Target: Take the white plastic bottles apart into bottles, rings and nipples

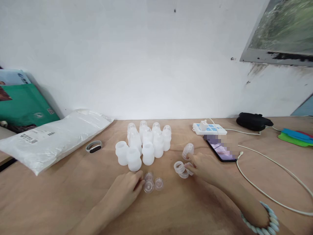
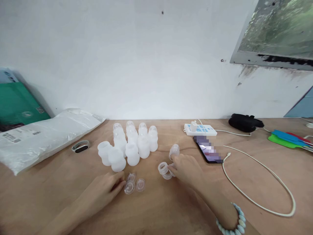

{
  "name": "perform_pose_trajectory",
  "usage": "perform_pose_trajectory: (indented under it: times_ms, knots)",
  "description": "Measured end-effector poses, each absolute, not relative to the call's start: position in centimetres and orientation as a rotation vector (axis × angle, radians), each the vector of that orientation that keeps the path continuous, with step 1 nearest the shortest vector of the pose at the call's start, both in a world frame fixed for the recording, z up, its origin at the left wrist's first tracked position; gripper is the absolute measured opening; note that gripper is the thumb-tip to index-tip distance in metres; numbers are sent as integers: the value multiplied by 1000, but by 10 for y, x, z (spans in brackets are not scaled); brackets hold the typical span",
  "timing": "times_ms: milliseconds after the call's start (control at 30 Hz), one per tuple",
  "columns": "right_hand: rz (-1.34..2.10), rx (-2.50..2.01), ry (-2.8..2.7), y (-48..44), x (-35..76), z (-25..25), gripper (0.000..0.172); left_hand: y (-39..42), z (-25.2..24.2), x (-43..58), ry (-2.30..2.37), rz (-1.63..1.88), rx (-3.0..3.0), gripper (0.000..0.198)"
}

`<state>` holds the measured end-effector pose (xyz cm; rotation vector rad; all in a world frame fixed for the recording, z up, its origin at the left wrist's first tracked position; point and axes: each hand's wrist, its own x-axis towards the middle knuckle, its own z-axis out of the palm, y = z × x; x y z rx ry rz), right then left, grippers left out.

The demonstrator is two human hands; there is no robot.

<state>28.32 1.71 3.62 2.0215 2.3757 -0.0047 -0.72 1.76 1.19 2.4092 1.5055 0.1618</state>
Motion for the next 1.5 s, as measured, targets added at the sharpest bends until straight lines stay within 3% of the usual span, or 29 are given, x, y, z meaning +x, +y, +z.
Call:
perform_pose_trajectory:
  times_ms: [133, 300, 367, 533, 667, 800, 933, 1067, 1167, 1300, 1367, 1500]
  knots:
    - [91, 2052, 2444, 22, 284, 30, 16, 17, 21, -9, 1538, 282, 2468, 29]
    - [245, 2092, 2632, 27, 281, 24, 16, 33, 43, -18, 1627, 940, 2639, 23]
    - [315, 2063, 2775, 26, 279, 21, 16, 46, 55, -20, 1698, 1054, 2691, 21]
    - [533, 1952, 3052, 23, 271, 13, 24, 83, 76, -13, 2005, 748, 2605, 40]
    - [647, 1865, 3216, 24, 268, 10, 26, 97, 86, -6, 2032, 546, 2512, 31]
    - [701, 1836, 3314, 24, 268, 12, 25, 88, 110, -8, 2055, 655, 2478, 30]
    - [687, 1849, 3358, 22, 267, 16, 25, 60, 147, -11, 2091, 990, 2497, 30]
    - [284, 1900, 3465, 15, 259, 21, 21, 27, 158, -4, 1729, 1180, 2552, 30]
    - [-406, 1862, 3532, 2, 250, 28, 16, 8, 136, 12, 1390, 1044, 2727, 30]
    - [-1207, 1670, 3512, -21, 238, 40, 44, -6, 89, 37, 1206, 680, 2987, 30]
    - [-1252, 1731, 3482, -29, 231, 43, 49, -9, 70, 44, 1231, 627, 3144, 34]
    - [-1240, 2122, 3184, -33, 222, 37, 27, -10, 51, 46, 1178, 734, 3252, 40]
